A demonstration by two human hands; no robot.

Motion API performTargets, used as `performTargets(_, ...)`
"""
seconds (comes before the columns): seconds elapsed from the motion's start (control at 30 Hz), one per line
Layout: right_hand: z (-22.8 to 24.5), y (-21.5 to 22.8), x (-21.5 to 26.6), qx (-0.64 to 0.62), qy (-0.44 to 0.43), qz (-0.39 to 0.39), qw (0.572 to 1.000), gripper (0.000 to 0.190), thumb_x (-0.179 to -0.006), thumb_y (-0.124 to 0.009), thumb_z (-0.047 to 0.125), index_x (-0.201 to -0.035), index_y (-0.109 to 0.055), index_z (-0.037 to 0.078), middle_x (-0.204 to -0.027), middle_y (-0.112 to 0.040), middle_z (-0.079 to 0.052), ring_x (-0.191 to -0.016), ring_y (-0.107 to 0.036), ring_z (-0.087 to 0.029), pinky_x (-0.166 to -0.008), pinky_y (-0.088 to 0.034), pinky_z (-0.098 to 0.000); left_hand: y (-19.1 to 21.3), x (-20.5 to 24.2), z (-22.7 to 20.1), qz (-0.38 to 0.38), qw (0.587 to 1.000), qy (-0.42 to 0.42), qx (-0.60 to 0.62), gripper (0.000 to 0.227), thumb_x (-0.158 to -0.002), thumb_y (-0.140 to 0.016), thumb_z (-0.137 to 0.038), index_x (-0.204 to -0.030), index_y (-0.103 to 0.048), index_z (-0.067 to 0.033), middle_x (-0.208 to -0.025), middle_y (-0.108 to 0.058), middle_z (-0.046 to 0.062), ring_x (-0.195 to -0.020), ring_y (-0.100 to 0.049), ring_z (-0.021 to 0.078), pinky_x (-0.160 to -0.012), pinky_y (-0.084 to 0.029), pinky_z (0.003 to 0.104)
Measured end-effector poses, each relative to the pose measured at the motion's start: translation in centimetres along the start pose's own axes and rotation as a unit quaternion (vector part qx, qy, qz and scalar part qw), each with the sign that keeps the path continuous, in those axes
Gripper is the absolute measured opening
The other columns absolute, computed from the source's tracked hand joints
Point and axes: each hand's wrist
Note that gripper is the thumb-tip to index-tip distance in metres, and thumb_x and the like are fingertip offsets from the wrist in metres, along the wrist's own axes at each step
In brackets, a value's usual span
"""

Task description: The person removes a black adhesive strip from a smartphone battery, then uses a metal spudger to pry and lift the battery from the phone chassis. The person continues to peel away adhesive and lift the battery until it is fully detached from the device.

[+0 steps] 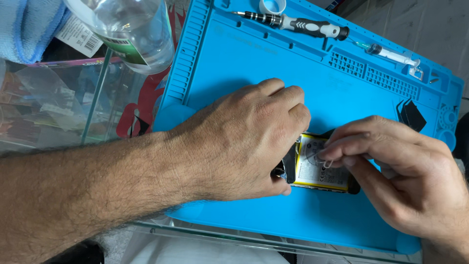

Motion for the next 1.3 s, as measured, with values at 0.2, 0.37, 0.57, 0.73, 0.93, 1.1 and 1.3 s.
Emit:
performTargets(0.2, -0.4, -0.9, 0.2, 0.102, 0.047, -0.018, 0.994, 0.017, -0.092, -0.087, 0.015, -0.107, -0.081, 0.010, -0.110, -0.080, -0.010, -0.099, -0.079, -0.022, -0.083, -0.064, -0.0347, -0.5, 0.1, 0.2, 0.001, 1.000, -0.002, -0.010, 0.084, -0.075, -0.100, -0.075, -0.113, -0.070, -0.0071, -0.114, -0.064, 0.010, -0.104, -0.059, 0.0298, -0.093, -0.056, 0.045)
performTargets(0.37, 0.5, -1.5, 0.6, 0.205, 0.112, -0.061, 0.971, 0.007, -0.105, -0.080, 0.012, -0.110, -0.086, 0.012, -0.112, -0.082, -0.009, -0.096, -0.078, -0.023, -0.078, -0.062, -0.0379, -1.1, 0.3, 0.4, -0.007, 0.999, -0.010, -0.037, 0.088, -0.078, -0.095, -0.080, -0.121, -0.069, -0.0077, -0.119, -0.064, 0.008, -0.107, -0.058, 0.0301, -0.099, -0.056, 0.048)
performTargets(0.57, -1.4, -1.3, 0.9, 0.205, 0.047, -0.006, 0.978, 0.007, -0.107, -0.073, 0.019, -0.111, -0.078, 0.015, -0.110, -0.081, -0.005, -0.095, -0.077, -0.026, -0.077, -0.059, -0.0407, -1.4, 0.2, 0.5, -0.008, 0.999, -0.014, -0.040, 0.099, -0.078, -0.094, -0.084, -0.133, -0.065, -0.0058, -0.131, -0.064, 0.010, -0.118, -0.059, 0.0341, -0.109, -0.056, 0.051)
performTargets(0.73, -1.4, -1.4, 0.5, 0.165, -0.021, 0.032, 0.986, 0.006, -0.105, -0.068, 0.021, -0.106, -0.070, 0.015, -0.096, -0.080, 0.001, -0.071, -0.071, -0.024, -0.058, -0.051, -0.0399, -0.5, 0.3, 0.2, -0.008, 0.996, -0.033, -0.085, 0.091, -0.081, -0.089, -0.089, -0.118, -0.070, -0.0089, -0.110, -0.066, 0.005, -0.101, -0.058, 0.0272, -0.095, -0.053, 0.046)
performTargets(0.93, -1.5, -1.2, 0.0, 0.129, -0.040, 0.080, 0.988, 0.007, -0.096, -0.065, 0.018, -0.093, -0.070, 0.017, -0.075, -0.066, -0.001, -0.059, -0.060, -0.021, -0.058, -0.051, -0.0374, -0.6, 0.1, 0.2, -0.012, 0.995, -0.044, -0.086, 0.072, -0.084, -0.088, -0.080, -0.103, -0.070, -0.0137, -0.099, -0.067, 0.002, -0.100, -0.057, 0.0253, -0.094, -0.050, 0.046)
performTargets(1.1, -1.9, -2.2, 0.1, 0.191, -0.016, 0.064, 0.979, 0.019, -0.097, -0.074, 0.023, -0.082, -0.064, 0.018, -0.083, -0.066, 0.001, -0.061, -0.055, -0.024, -0.055, -0.045, -0.0417, -0.5, 0.0, -0.1, -0.015, 0.994, -0.039, -0.102, 0.066, -0.084, -0.086, -0.080, -0.097, -0.072, -0.0174, -0.096, -0.069, 0.001, -0.098, -0.059, 0.0254, -0.089, -0.049, 0.046)
performTargets(1.3, -2.1, -2.8, 0.6, 0.275, 0.042, 0.027, 0.960, 0.023, -0.103, -0.079, 0.025, -0.084, -0.070, 0.019, -0.093, -0.075, -0.001, -0.073, -0.068, -0.027, -0.057, -0.051, -0.0445, -0.5, 0.0, 0.0, -0.008, 0.990, -0.043, -0.132, 0.065, -0.085, -0.083, -0.083, -0.096, -0.071, -0.0196, -0.092, -0.068, -0.001, -0.094, -0.058, 0.0244, -0.085, -0.049, 0.045)
Point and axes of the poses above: each hand's wrist, its own x-axis away from the middle knuckle, its own y-axis out of the back of the hand, z = x × y
